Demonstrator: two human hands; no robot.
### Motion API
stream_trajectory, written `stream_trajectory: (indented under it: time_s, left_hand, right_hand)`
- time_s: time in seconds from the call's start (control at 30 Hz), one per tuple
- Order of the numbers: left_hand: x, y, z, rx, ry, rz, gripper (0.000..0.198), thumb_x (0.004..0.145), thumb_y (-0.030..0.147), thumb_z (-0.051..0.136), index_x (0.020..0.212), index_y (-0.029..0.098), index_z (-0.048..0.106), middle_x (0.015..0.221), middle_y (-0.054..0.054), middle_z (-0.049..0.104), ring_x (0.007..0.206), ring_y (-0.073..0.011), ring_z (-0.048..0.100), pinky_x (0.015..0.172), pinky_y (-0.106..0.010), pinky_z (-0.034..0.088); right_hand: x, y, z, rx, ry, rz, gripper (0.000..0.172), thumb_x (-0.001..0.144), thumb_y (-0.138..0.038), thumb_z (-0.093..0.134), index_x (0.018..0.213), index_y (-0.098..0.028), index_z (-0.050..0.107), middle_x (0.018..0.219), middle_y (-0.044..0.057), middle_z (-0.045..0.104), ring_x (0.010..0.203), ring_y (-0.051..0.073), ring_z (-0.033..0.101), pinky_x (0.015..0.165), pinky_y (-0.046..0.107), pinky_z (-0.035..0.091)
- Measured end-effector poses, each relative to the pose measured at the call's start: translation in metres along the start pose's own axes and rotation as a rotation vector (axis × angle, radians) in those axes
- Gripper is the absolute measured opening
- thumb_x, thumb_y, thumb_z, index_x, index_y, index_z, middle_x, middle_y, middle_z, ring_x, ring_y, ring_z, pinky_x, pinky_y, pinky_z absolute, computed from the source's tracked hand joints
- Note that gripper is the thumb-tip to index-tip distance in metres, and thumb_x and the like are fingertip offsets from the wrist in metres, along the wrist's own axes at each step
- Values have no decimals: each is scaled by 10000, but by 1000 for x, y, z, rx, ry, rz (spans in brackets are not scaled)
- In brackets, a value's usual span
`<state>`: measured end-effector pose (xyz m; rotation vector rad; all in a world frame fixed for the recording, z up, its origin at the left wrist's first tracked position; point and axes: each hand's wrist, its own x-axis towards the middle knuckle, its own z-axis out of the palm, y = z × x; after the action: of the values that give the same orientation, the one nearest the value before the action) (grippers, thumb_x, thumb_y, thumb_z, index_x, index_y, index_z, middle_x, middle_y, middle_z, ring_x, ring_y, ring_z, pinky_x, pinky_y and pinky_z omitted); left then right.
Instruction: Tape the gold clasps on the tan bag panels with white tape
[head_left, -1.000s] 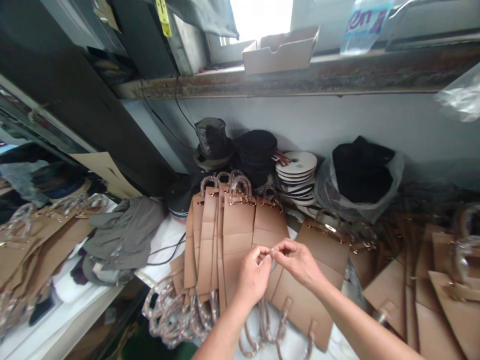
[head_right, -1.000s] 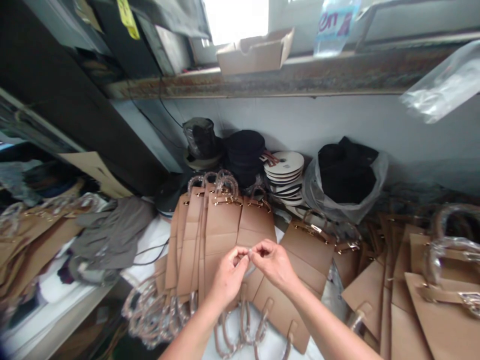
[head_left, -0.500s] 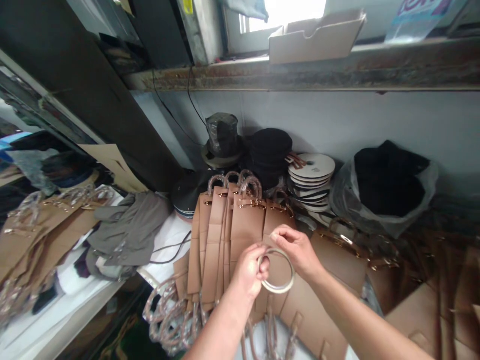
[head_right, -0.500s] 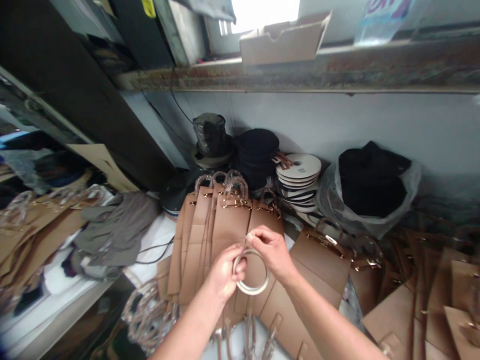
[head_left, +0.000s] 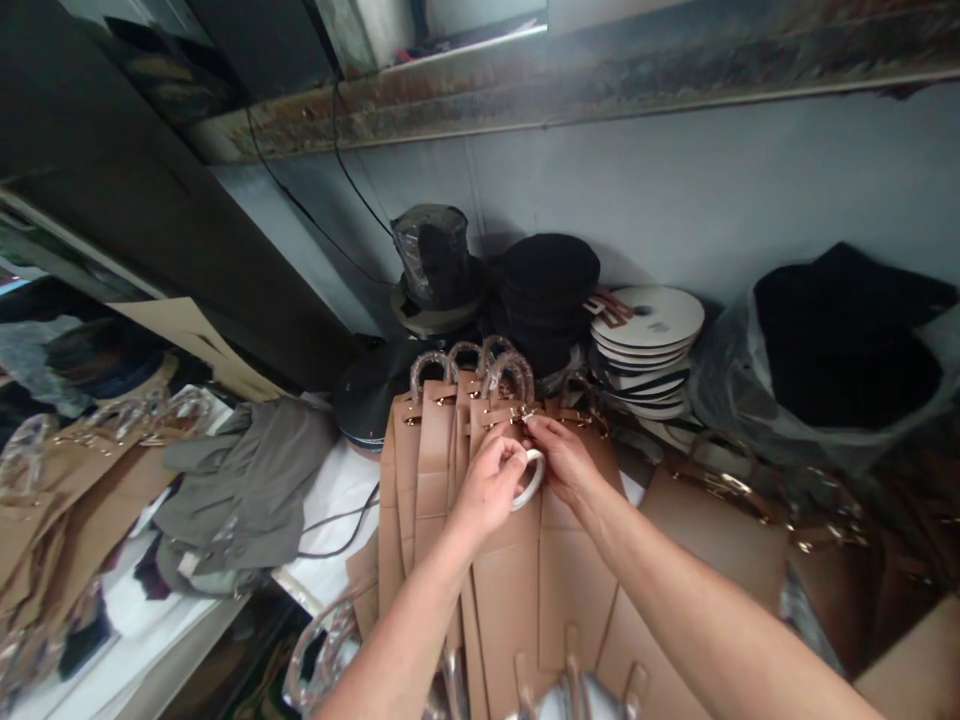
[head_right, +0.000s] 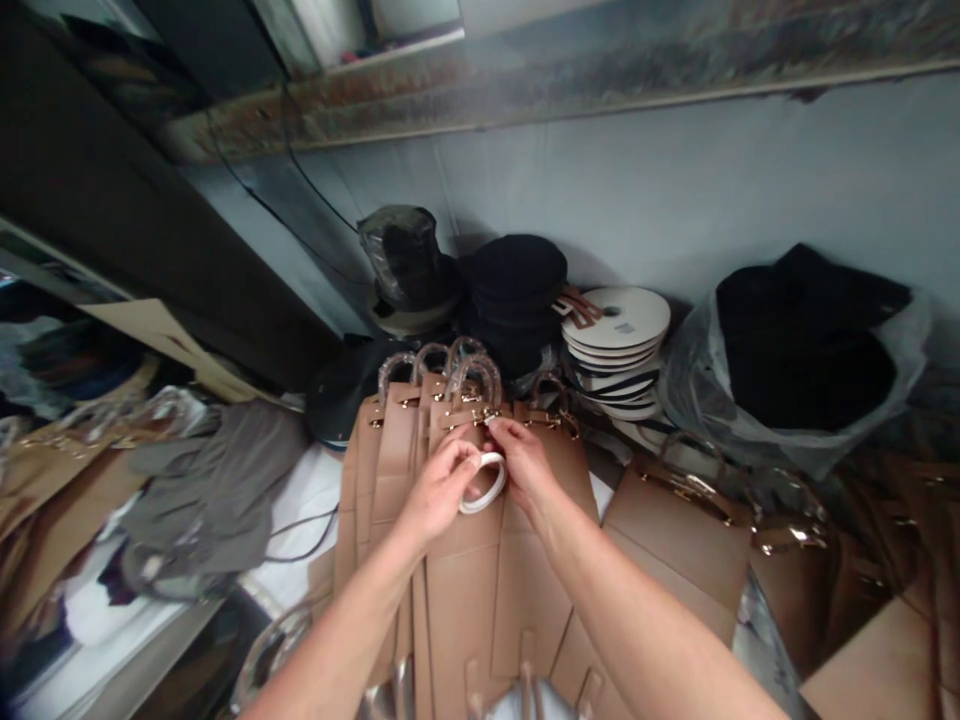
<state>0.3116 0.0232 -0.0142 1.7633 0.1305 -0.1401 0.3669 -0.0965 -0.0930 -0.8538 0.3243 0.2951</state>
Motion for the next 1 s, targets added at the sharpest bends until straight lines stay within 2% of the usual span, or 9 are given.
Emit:
stream_trajectory:
  time_s: [0.13,0.2,0.33,0.43,0.53,0.7,0.8,0.9,1.0]
  left_hand:
    - [4,-7,-4,-14,-9,19,244,876,406,628,804,176,668,1535,-121,453,1255,-325,568,575,-227,575]
    - [4,-8,-7,-37,-14,5,250,872,405,634,800,167,664,1546,-119,441,1186,-310,610,572,-224,575]
    - [5,-7,-11,-70,-13,-42,256,860,400,645,791,154,654,1574,-116,418,946,-216,684,563,-214,551]
    - [5,-7,-13,-104,-18,-65,265,858,412,652,793,155,650,1586,-105,405,904,-187,687,580,-212,548]
    - [5,-11,-15,-127,-29,-64,248,867,399,645,797,161,648,1590,-94,404,890,-171,684,595,-214,546]
    - [6,-17,-19,-155,-40,-44,232,868,386,648,800,165,651,1590,-86,404,993,-204,673,608,-211,547]
    - [6,-17,-21,-179,-53,-50,228,868,384,645,796,168,647,1583,-70,416,901,-163,678,590,-203,531]
    - [5,-15,-23,-206,-62,-62,230,855,390,656,791,170,644,1584,-55,421,844,-135,675,582,-193,516]
    - [5,-12,-25,-246,-78,-73,243,837,408,675,799,170,643,1599,-57,403,785,-111,663,573,-194,503]
  right_hand:
    - [0,1,9,-63,89,-31,421,606,-460,867,888,-189,712,639,-21,636,564,137,545,537,262,434]
    - [1,3,14,-73,146,-73,401,608,-456,861,863,-182,717,675,-9,651,575,134,541,537,262,433]
    - [-1,6,22,-12,235,-115,372,572,-426,887,787,-172,720,678,-1,643,582,127,533,515,250,419]
    - [-2,8,26,16,284,-99,366,553,-413,898,756,-174,710,647,-5,633,558,126,525,494,251,409]
    - [-1,10,28,8,289,-86,368,560,-415,896,772,-174,715,640,-3,643,545,129,529,485,255,407]
    - [4,12,27,0,269,-52,366,564,-396,903,789,-173,719,644,1,665,546,136,550,491,261,424]
    - [8,12,25,-18,239,-42,386,560,-390,902,821,-170,721,643,1,663,548,136,550,502,264,430]
    - [9,12,26,-72,264,-150,405,582,-384,870,904,-186,727,711,6,690,593,148,576,548,273,456]
    - [5,9,29,-273,296,-293,336,679,-420,777,923,-193,736,768,29,717,659,177,612,587,279,469]
